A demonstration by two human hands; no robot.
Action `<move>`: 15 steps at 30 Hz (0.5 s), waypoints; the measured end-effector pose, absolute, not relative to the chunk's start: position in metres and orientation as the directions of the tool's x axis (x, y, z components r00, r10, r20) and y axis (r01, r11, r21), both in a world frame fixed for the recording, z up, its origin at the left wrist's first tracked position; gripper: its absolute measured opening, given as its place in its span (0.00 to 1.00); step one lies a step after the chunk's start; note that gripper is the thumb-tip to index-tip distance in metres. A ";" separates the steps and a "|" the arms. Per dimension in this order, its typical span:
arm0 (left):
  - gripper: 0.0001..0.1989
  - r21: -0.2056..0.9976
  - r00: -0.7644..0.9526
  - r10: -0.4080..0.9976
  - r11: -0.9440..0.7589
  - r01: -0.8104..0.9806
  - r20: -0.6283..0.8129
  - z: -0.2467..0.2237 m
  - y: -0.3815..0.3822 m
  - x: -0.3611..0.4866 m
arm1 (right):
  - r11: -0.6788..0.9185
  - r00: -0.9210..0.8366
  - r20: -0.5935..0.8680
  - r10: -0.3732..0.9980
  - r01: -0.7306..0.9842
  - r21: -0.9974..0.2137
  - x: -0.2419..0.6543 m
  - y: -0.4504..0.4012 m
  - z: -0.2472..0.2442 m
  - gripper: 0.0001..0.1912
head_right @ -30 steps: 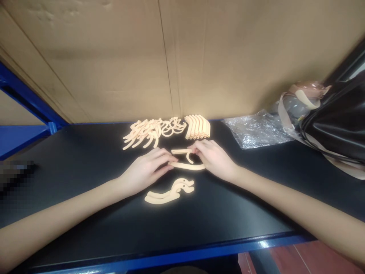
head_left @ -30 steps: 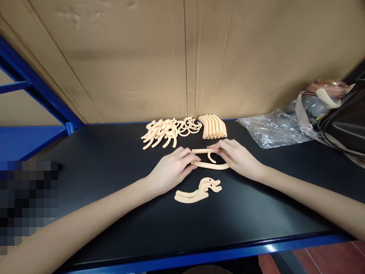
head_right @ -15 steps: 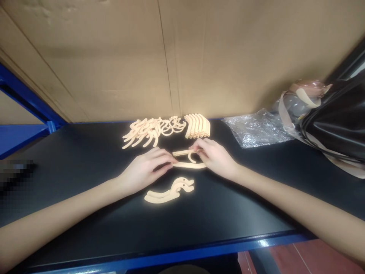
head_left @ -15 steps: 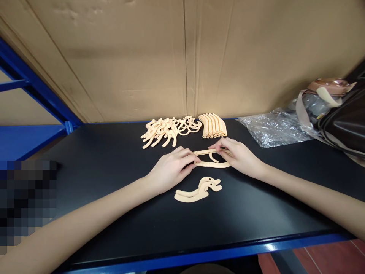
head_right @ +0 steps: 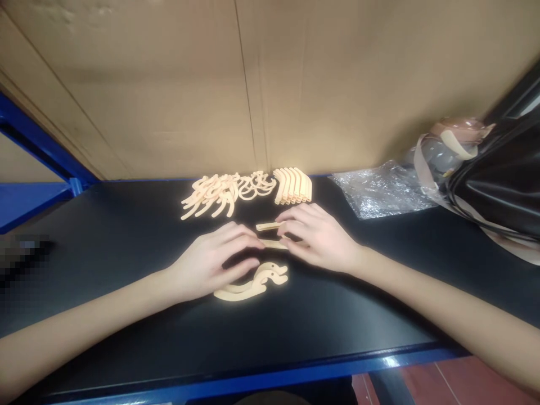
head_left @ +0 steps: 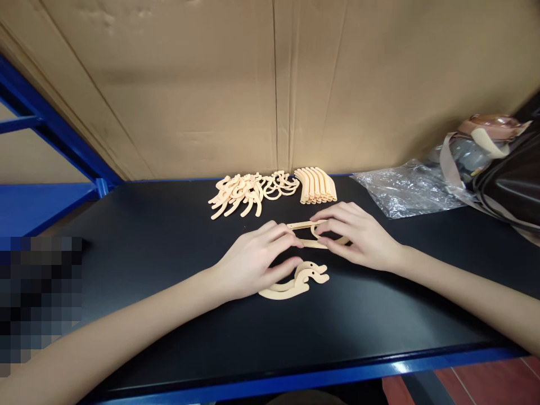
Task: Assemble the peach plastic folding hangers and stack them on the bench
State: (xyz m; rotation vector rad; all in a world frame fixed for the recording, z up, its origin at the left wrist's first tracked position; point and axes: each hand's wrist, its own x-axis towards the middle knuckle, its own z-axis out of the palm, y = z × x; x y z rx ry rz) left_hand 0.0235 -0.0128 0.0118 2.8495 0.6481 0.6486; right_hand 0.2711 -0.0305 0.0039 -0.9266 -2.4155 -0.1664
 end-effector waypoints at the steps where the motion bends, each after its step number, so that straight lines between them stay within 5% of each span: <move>1: 0.12 0.223 0.831 0.414 -0.909 0.353 0.371 0.013 -0.015 0.024 | 0.782 -0.658 0.520 0.544 0.622 -0.031 0.271 -0.033 0.005 0.05; 7: 0.21 0.137 0.905 0.265 -0.963 0.231 0.333 0.014 -0.021 0.024 | 0.861 -0.768 0.504 0.395 0.500 0.088 0.269 -0.041 0.006 0.06; 15: 0.11 -0.052 0.923 0.178 -0.977 0.208 0.341 0.014 -0.026 0.025 | 0.884 -0.777 0.505 0.377 0.464 0.054 0.267 -0.041 0.004 0.07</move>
